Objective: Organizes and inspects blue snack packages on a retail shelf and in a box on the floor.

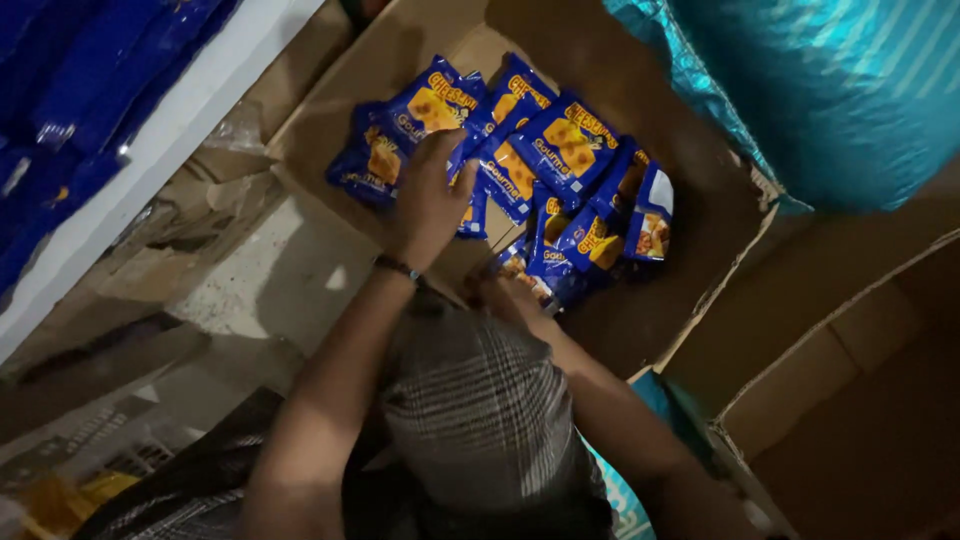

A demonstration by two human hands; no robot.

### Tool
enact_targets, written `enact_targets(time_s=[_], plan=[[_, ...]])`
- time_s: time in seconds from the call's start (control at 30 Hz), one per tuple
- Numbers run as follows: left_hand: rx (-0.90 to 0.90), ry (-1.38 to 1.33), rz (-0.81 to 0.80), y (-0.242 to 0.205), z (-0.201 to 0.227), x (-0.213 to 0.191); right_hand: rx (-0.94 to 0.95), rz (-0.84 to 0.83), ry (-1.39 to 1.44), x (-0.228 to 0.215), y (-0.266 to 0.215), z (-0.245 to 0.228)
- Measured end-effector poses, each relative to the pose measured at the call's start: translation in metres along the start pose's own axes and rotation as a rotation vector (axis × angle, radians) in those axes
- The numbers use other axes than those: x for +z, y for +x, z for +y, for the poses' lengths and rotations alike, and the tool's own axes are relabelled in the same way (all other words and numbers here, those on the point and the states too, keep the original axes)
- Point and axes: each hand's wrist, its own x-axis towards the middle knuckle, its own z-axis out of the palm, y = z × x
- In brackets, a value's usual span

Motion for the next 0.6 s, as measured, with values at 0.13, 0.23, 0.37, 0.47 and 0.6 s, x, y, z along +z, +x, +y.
enact_targets(time_s=[0.13, 0.23, 0.37, 0.47, 0.6], plan=[[-0.074, 0.048, -0.010, 0.020, -0.069, 0.057, 0.179, -0.010, -0.129, -0.042, -0.016, -0.032], [-0.229, 0.043, 0.011, 0.030, -0.146, 0.103, 0.137, 0.060, -0.082, -0.040, 0.003, -0.041], [-0.416, 0.653, -0.367, 0.028, -0.137, 0.084, 0.106, 0.156, -0.034, -0.036, 0.024, -0.005], [-0.567, 0.850, -0.516, 0.002, -0.180, 0.094, 0.063, 0.218, 0.002, -0.026, 0.047, 0.019], [-0.714, 0.720, -0.469, -0.003, -0.173, 0.081, 0.020, 0.276, 0.043, -0.019, 0.101, 0.042]])
